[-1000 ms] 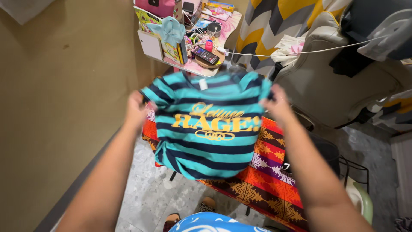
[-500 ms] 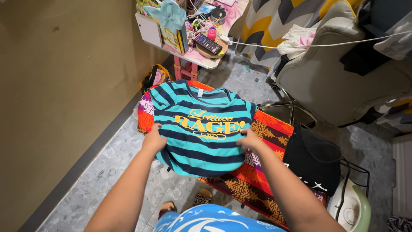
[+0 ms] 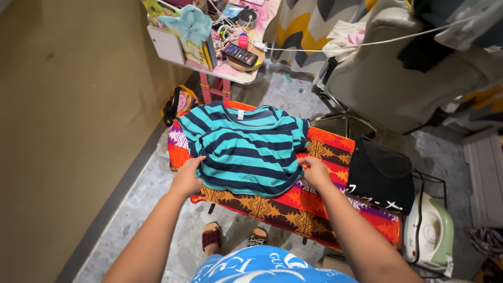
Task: The person folds a black t-shirt on an ironing board, then folds a striped shirt, and finally folds a beige t-shirt. Each garment is smoothed, folded in half, and stacked on the ironing board.
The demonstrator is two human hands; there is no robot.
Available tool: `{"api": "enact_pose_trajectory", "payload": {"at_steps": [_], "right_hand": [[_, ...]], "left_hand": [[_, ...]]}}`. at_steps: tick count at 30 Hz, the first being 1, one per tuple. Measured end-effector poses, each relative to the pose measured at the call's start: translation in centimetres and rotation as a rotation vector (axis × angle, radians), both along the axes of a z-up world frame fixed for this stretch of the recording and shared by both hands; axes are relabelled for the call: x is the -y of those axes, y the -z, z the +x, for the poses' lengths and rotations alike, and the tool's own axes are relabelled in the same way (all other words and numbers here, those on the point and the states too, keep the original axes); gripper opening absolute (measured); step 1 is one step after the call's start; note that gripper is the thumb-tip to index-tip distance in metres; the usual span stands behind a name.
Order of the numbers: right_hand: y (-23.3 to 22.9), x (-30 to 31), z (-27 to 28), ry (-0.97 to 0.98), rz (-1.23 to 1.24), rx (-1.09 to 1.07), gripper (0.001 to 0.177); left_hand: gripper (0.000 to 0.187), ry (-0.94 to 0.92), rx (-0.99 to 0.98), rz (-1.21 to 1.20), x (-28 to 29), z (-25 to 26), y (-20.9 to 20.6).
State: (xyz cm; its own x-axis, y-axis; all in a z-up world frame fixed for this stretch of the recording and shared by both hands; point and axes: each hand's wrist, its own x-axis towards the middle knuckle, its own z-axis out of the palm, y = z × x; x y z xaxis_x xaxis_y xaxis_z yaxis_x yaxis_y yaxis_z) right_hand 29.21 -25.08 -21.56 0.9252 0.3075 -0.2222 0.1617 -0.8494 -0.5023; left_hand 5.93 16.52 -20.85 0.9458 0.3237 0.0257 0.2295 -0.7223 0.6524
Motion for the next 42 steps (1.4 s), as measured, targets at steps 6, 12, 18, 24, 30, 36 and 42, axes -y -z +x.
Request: {"api": "enact_pose_trajectory", "payload": {"at_steps": [6, 12, 18, 24, 30, 36, 42], "right_hand": [[-1.6, -1.1, -3.8, -0.083, 0.011, 0.163, 0.053], [-2.0, -1.9, -3.6, 0.018, -0.144, 0.115, 0.017], [-2.6, -3.2, -0.9, 0.282, 0.692, 0.147, 0.013], [-9.5, -8.2, 3.0, 0.545, 1.156, -0.276, 0.015], [-20.0, -23.7, 2.9, 0.138, 1.268, -0.575, 0.024], [-28.2, -41.5, -1.6, -0.158, 1.162, -1.051, 0.053], [-28.8, -52.7, -3.1, -0.453, 0.890, -1.181, 0.025]], "left_hand": [[0.056, 0.077, -0.258, 0.422, 0.5, 1.9, -2.8], [0.035, 0.132, -0.380, 0.652, -1.3, 2.2, -2.9], [0.011, 0.211, -0.136, 0.550, -5.2, 2.2, 0.8], [0.006, -0.517, 0.522, -0.513, -14.8, 5.3, 4.1], [0.007, -0.725, 1.047, -1.258, -29.4, -3.3, -5.5], [0.033, -0.742, 0.929, -0.882, -34.7, -19.8, -19.0], [0.030, -0.893, 0.392, -0.604, -35.0, -31.5, -24.6]]}}
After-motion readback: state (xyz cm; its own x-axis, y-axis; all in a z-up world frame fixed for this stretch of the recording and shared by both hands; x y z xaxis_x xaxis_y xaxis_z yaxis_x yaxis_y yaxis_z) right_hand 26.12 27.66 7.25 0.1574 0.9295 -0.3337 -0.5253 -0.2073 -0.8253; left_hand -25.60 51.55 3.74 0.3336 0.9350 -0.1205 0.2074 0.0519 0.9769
